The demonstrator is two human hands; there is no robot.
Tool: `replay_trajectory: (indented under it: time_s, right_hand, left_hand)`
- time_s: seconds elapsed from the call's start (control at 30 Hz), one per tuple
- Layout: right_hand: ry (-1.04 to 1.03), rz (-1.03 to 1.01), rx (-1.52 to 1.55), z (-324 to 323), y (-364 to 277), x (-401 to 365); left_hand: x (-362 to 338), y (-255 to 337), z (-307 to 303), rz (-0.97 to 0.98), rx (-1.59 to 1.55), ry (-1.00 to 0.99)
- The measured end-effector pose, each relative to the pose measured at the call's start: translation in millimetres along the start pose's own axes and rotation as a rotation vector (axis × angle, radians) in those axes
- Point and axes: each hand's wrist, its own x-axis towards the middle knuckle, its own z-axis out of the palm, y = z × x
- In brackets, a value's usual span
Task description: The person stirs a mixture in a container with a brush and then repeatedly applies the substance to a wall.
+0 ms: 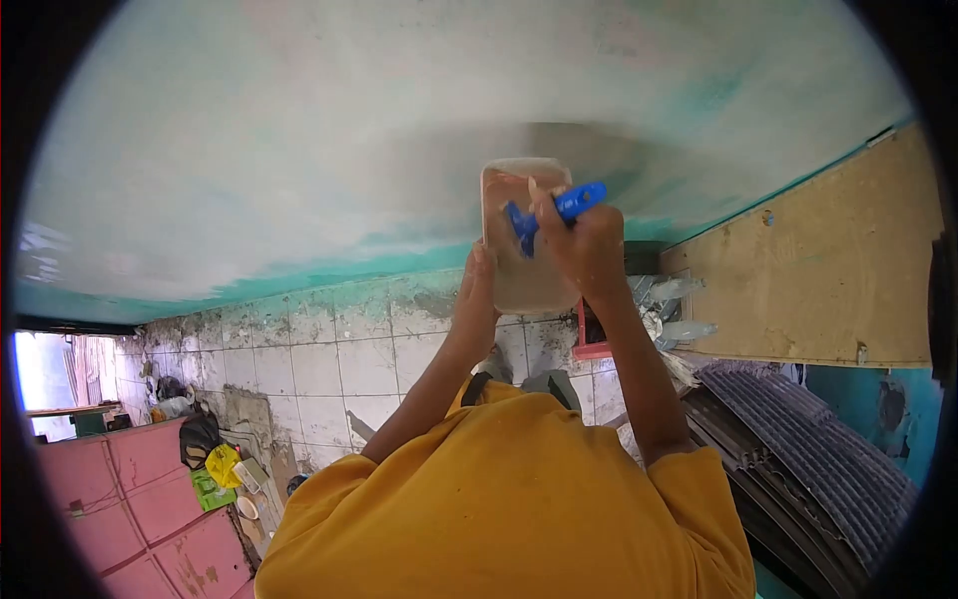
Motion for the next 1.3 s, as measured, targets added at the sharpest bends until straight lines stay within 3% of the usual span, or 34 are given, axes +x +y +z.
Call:
replay_trajectory:
  time_s: [0.13, 0.27, 0.47, 0.53, 0.67, 0.73, 0.83, 0.93, 1.07, 1.23, 1.3]
  right_hand:
    - [0.108, 0.029, -0.065, -5.9, 4.7, 15.0]
    - [0.085, -0.025, -0.059, -13.8, 7.6, -6.7]
    - [-0.006, 0.075, -0.006, -9.6, 4.2, 6.8]
    - [0.208, -0.002, -0.128, -15.3, 11.9, 12.7]
    - [0.174, -0.024, -0.257, -30.6, 19.6, -11.9]
    - [0.026, 0.078, -0.042, -33.5, 4.0, -19.8]
    - [-0.026, 0.033, -0.073, -29.2, -3.0, -11.5]
    - [0.169, 0.099, -0.104, -19.7, 12.6, 3.5]
    - [0.174, 0.162, -0.201, -38.9, 9.8, -1.5]
    - [0.070, 0.077, 0.013, -27.3, 0.5, -29.6]
    - [0.049, 0.097, -0.070, -30.1, -0.1, -22.8]
  left_hand:
    - [0.3, 3.2, 0.5, 0.017, -0.049, -0.009]
    - [2.3, 5.6, -1.8, 0.042, -0.032, 0.026]
    - [-2.6, 2.4, 13.4, 0.021, -0.040, -0.006]
    - [1.7, 0.6, 9.1, 0.035, -0.018, -0.026]
    - [6.5, -0.5, 4.3, 0.035, 0.036, -0.028]
    - [6.0, -1.5, 5.7, 0.017, 0.039, -0.031]
    - [0.2, -1.1, 16.0, -0.013, 0.032, -0.046]
    - [-0.8, 1.4, 18.3, -0.023, 0.010, -0.058]
    - [3.9, 3.5, 7.6, 0.007, 0.003, -0.071]
    - [-3.5, -1.6, 14.2, -0.024, 0.031, -0.022]
    - [-6.6, -6.4, 17.8, -0.050, 0.045, -0.010]
